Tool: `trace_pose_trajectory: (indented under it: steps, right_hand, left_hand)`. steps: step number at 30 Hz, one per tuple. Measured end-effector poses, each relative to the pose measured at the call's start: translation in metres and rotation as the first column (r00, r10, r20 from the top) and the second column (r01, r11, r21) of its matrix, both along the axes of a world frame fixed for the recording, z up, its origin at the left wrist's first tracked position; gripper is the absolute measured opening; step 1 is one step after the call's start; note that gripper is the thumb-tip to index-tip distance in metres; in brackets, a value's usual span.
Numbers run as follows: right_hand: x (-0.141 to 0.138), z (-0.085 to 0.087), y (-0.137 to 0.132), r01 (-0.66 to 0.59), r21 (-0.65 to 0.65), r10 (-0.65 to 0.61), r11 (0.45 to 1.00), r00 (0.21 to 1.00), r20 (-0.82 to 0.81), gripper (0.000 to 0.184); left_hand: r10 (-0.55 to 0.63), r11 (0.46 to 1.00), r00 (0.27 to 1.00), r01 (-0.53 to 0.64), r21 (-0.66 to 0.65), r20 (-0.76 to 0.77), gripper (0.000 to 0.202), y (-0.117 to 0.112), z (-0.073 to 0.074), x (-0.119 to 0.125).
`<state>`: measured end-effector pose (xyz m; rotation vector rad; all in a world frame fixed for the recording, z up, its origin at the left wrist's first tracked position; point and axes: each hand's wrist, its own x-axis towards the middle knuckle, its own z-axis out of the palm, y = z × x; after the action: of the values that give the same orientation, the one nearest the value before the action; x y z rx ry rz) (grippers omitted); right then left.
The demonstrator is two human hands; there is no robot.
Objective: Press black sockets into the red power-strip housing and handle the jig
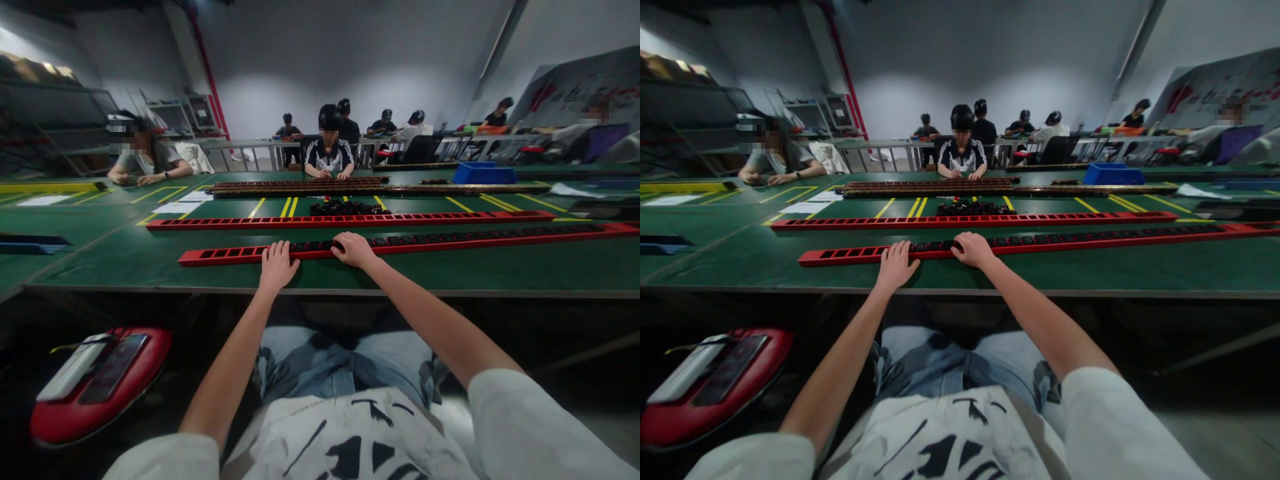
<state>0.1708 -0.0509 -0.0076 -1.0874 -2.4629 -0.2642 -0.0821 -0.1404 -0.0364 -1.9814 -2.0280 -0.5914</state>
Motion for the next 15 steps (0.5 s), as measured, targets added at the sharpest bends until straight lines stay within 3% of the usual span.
trace_pose_trajectory:
  steps: [9,12,15]
  right_hand:
    - [0.001,0.003,-0.006,-0.041,-0.044,0.040,0.998,0.999,-0.009,0.037]
    - [0.006,0.001,-0.024,0.015,-0.014,-0.015,1.000,1.000,0.017,0.049]
    - [0.014,-0.004,-0.036,0.111,-0.067,-0.107,0.992,0.992,0.062,0.058]
  left_hand:
    - [-0.021,1.000,1.000,0.021,-0.008,-0.015,0.066,0.000,-0.002,-0.006]
    - [-0.043,0.999,0.999,0.043,-0.021,-0.009,0.064,-0.002,-0.001,-0.006]
    - [-0.066,0.997,0.998,0.066,-0.026,-0.015,0.062,-0.003,-0.001,-0.005]
